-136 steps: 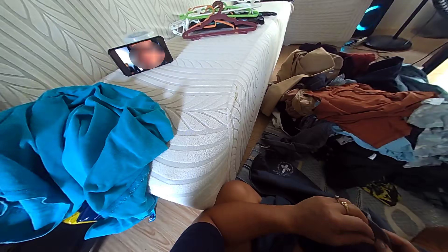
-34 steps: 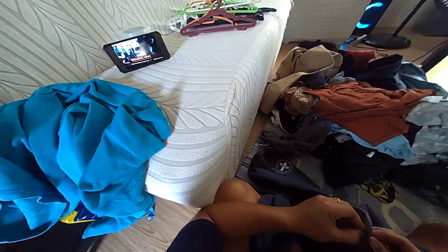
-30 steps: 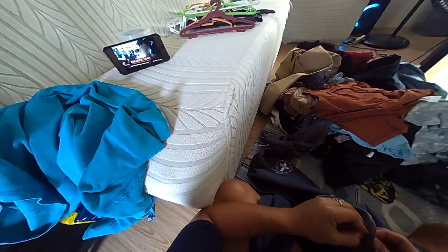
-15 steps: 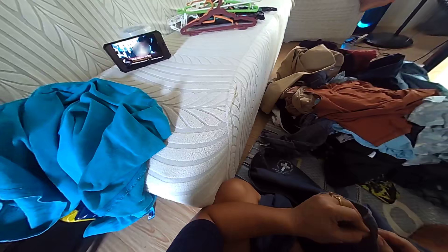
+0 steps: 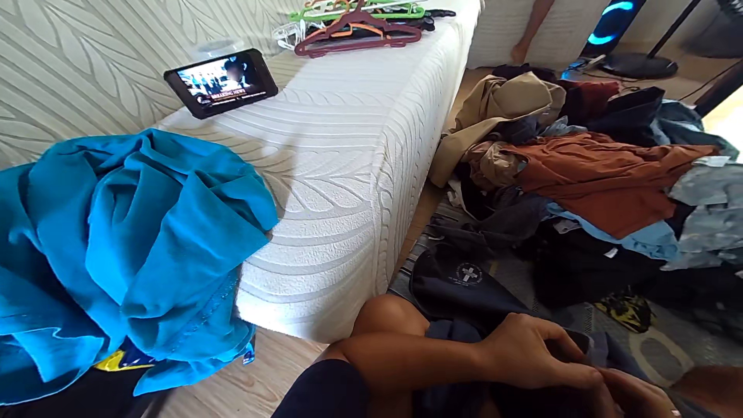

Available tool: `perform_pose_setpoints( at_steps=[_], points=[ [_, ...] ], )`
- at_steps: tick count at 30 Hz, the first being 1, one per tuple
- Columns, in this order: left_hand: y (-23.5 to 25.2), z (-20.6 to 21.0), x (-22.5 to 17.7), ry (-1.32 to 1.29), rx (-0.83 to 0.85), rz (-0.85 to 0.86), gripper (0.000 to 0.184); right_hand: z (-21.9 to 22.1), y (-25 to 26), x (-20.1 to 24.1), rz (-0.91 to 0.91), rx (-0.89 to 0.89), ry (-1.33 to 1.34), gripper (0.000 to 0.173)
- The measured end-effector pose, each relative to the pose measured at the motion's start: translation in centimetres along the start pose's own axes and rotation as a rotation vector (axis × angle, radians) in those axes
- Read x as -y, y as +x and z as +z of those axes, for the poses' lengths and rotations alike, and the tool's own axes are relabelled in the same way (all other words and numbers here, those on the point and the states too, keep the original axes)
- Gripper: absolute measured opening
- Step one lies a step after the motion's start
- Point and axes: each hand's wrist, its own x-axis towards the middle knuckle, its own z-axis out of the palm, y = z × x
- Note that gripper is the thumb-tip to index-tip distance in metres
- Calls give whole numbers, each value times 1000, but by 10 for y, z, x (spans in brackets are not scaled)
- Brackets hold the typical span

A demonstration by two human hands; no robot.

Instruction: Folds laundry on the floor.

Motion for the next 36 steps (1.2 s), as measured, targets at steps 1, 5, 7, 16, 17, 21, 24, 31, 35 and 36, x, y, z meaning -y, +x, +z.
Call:
perform_pose_setpoints(
  at_steps=[1,5,7,16,17,21,24,31,35,36],
  points=[
    [1,-1,0,-15,7,-17,18,0,0,-1,0,4,-13,14],
    [2,-5,-3,-5,37,-14,16,1,1,-1,-1,2,-27,15],
    [2,-4,-3,10,32,10,17,1,0,-2,3,2,-26,15],
    [2,-3,-4,-8,13,53,34,4,-1,0,21,25,-92,20],
    [2,-3,-4,-1,11,61,33,4,-1,0,19,27,-113,21],
    [2,-2,-4,25,13,87,27,3,-1,-1,8,30,-143,24],
    [2,-1,-3,31,16,111,25,3,-1,-1,2,34,-146,26],
    [2,0,-1,20,-1,138,23,-3,3,-7,75,97,118,17],
    [2,-1,-1,63,-1,197,20,-5,4,-11,53,139,165,16],
    [2,-1,-1,75,-1,214,19,-4,4,-11,20,133,116,17]
  ],
)
